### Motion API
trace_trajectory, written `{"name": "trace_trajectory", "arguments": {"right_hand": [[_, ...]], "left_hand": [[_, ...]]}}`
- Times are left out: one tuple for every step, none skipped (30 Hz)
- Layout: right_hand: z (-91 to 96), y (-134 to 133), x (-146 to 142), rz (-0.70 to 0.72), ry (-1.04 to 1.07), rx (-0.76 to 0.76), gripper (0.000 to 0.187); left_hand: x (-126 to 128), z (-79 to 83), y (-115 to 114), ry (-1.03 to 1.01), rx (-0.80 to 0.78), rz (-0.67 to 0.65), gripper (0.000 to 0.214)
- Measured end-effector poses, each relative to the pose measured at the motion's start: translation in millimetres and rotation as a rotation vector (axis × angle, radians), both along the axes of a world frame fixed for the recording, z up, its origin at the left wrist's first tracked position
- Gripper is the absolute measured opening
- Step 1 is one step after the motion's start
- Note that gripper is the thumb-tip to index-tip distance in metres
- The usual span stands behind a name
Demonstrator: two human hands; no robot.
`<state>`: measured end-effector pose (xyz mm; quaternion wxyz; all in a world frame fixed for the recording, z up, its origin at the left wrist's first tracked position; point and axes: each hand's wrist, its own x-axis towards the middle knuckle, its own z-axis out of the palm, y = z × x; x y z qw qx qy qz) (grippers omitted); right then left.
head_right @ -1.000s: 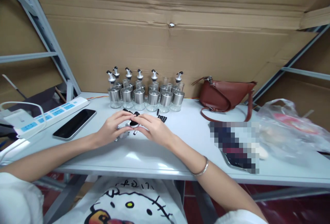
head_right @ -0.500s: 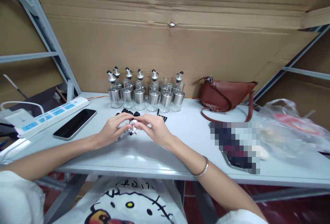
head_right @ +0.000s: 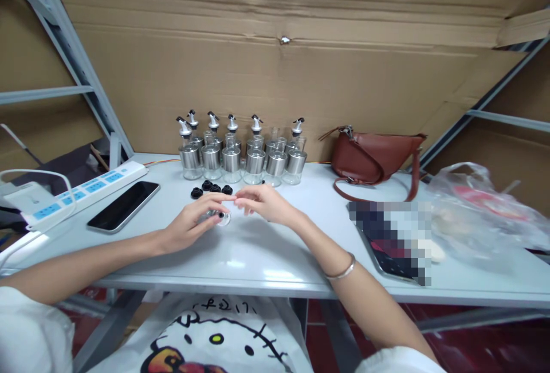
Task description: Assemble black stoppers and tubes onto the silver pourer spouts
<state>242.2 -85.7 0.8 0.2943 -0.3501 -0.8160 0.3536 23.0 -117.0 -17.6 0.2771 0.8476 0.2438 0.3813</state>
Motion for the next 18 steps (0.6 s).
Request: {"name": "trace_trajectory", "arguments": {"right_hand": [[1.5,7,10,-0.077,-0.064,0.088,0.025],[2.2,15,20,-0.162,-0.147,0.172,0.024],[2.1,22,31,-0.226,-0.241,0.232,0.020],[1.2,29,41,-0.290,-0.324,0.266,0.016],[-0.4,36,51,-0.326,-0.399,0.258,0.012],[-2.7,42,59,-0.337,-0.453,0.232,0.009],[-5.4,46,65,-0.339,-0.488,0.208,0.006],[-8.3,50,69,-0.336,-0.506,0.189,0.004],[-11.4,53,72,-0.330,-0.514,0.178,0.004],[-14.3,55,73,-0.327,-0.514,0.177,0.004],[-17.0,56,73,-0.327,-0.512,0.180,0.004],[-19.4,57,72,-0.326,-0.510,0.185,0.005],[-21.3,58,71,-0.324,-0.508,0.191,0.006],[-22.7,58,71,-0.321,-0.505,0.199,0.008],[-23.5,59,70,-0.316,-0.501,0.206,0.009],[-23.7,59,70,-0.311,-0.497,0.212,0.010],[-23.2,58,70,-0.307,-0.492,0.217,0.010],[-22.0,58,71,-0.307,-0.488,0.220,0.011]], "left_hand": [[1,0.6,-1,-0.023,-0.112,0.017,0.019],[2,1.1,-2,-0.050,-0.229,0.029,0.020],[3,1.3,-3,-0.081,-0.340,0.034,0.020],[4,1.3,-3,-0.119,-0.427,0.034,0.020],[5,0.9,-3,-0.157,-0.482,0.030,0.020],[6,0.4,-3,-0.194,-0.509,0.027,0.020],[6,-0.1,-2,-0.222,-0.520,0.025,0.021],[7,-0.6,-2,-0.243,-0.521,0.022,0.022],[7,-0.9,-2,-0.257,-0.521,0.017,0.022],[7,-0.9,-2,-0.267,-0.527,0.011,0.022],[8,-0.7,-2,-0.276,-0.541,0.006,0.023],[8,-0.3,-2,-0.285,-0.561,0.005,0.024],[8,0.3,-3,-0.294,-0.584,0.008,0.025],[9,1.0,-3,-0.301,-0.608,0.012,0.027],[9,1.6,-3,-0.309,-0.630,0.018,0.028],[9,2.3,-4,-0.316,-0.644,0.022,0.029],[9,3.0,-4,-0.321,-0.649,0.023,0.029],[9,3.7,-4,-0.322,-0.647,0.021,0.029]]}}
